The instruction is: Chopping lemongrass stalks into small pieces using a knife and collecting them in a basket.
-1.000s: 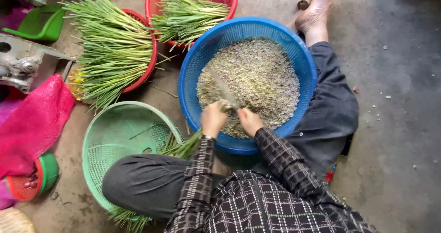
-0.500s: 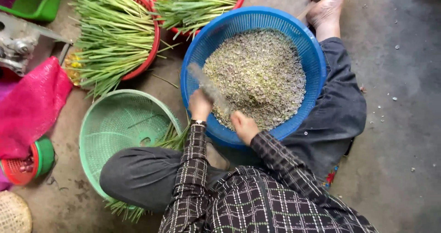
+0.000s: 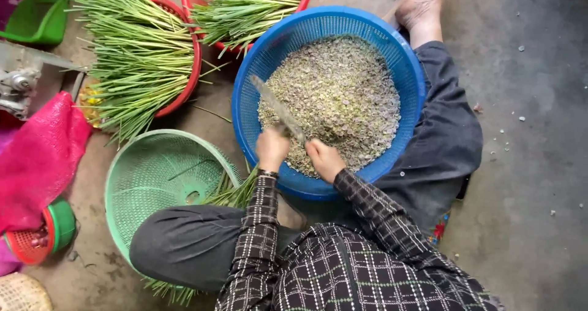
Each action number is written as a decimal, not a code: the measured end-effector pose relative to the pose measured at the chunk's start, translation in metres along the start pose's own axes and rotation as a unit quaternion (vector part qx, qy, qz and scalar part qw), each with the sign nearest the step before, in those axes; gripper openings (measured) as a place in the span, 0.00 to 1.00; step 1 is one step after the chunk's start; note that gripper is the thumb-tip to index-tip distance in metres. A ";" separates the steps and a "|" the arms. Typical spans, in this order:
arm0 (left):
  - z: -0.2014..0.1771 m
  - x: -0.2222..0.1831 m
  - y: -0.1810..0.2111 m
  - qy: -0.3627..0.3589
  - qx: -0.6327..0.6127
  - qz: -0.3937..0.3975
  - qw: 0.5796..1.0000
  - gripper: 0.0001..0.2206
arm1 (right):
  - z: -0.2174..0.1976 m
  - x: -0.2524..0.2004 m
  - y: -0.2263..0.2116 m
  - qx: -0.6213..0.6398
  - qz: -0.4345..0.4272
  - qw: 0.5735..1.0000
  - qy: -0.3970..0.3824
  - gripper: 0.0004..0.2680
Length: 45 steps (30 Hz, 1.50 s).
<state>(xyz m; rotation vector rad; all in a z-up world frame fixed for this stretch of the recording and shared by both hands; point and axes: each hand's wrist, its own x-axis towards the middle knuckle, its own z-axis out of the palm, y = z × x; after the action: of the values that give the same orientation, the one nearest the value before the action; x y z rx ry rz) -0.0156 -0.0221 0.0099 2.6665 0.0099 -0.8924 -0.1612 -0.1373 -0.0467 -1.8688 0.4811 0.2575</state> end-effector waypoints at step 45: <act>-0.018 -0.054 0.025 0.022 0.022 0.073 0.997 0.19 | -0.004 0.031 0.027 0.036 0.033 0.998 0.029 0.17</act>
<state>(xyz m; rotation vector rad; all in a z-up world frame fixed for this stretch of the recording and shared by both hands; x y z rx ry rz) -0.0452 -0.0350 0.0627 2.6860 -0.1930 -0.7975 -0.1461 -0.1546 -0.0809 -1.7966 0.5843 0.2273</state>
